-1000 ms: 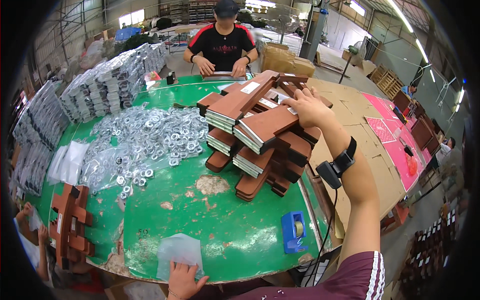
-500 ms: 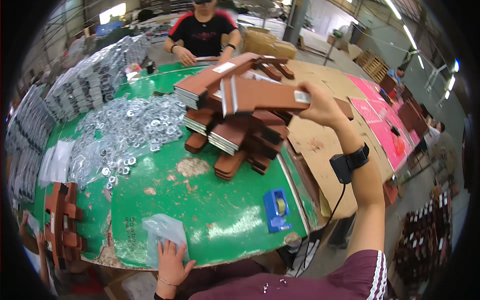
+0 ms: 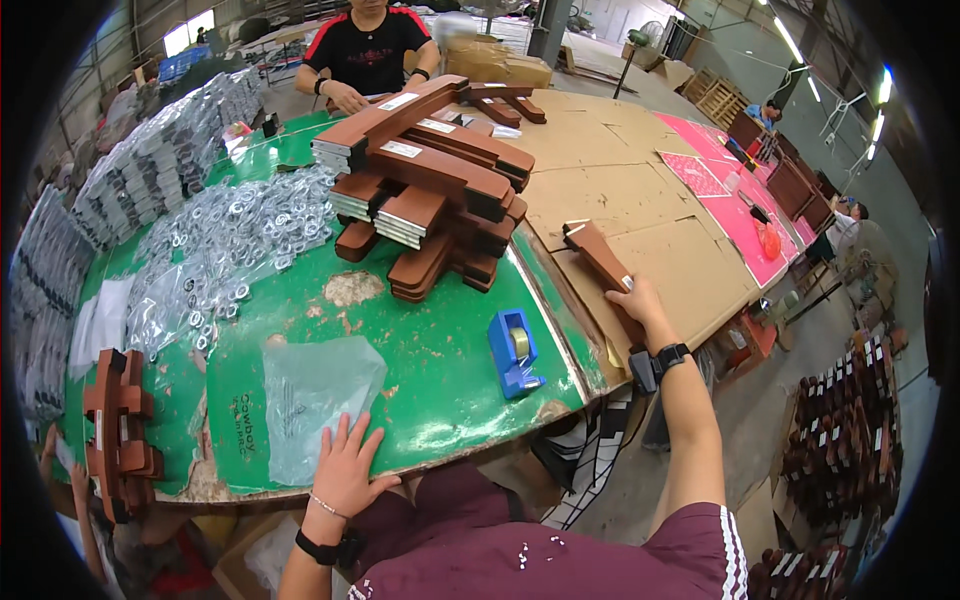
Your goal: Placing wooden furniture components into plastic bags and preparing them for shipment.
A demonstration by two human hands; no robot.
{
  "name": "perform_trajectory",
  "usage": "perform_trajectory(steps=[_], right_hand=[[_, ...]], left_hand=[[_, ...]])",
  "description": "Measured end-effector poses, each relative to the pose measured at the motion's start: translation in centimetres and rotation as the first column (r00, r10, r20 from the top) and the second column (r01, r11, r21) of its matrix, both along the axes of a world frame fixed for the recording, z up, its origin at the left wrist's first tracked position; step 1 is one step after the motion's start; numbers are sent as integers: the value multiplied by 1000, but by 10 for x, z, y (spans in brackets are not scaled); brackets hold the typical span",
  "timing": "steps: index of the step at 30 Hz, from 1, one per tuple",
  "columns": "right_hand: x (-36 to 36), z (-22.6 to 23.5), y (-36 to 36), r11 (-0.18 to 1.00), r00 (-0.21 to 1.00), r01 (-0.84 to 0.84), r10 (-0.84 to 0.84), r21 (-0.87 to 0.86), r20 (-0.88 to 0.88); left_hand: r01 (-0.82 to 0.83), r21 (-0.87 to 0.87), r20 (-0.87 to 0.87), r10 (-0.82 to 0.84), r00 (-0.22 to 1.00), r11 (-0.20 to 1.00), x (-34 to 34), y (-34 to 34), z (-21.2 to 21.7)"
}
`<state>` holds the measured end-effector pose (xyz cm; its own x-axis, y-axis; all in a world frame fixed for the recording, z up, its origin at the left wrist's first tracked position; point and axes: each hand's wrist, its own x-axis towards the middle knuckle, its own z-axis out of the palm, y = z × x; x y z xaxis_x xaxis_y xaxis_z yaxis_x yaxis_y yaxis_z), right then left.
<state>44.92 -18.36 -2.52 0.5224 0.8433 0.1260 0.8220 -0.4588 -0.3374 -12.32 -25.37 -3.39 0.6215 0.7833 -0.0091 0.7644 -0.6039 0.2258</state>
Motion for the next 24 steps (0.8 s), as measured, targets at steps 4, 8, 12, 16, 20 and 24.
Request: perform_trajectory(steps=[4, 8, 12, 16, 20, 24], right_hand=[[-1, 9, -4, 999, 996, 32, -28, 44, -85], [12, 36, 1, 917, 998, 57, -46, 394, -36], [-178, 147, -34, 788, 861, -363, 487, 497, -144], [-320, 128, -40, 431, 418, -816, 900, 384, -123], [-427, 60, -17, 326, 235, -925, 893, 193, -383], [-450, 0, 33, 353, 344, -930, 934, 97, -100]], left_hand=[[-23, -1, 90, 23, 996, 1000, -4, -3, -4], [-5, 31, 80, 3, 997, 1000, 1, 4, -7], [-12, 70, 63, 8, 998, 997, 3, 7, -10], [-18, 107, 143, 3, 990, 994, 6, 5, -17], [-7, 245, 242, -55, 969, 969, -4, -3, -27], [-117, 140, 217, 84, 972, 983, -43, -29, -11]])
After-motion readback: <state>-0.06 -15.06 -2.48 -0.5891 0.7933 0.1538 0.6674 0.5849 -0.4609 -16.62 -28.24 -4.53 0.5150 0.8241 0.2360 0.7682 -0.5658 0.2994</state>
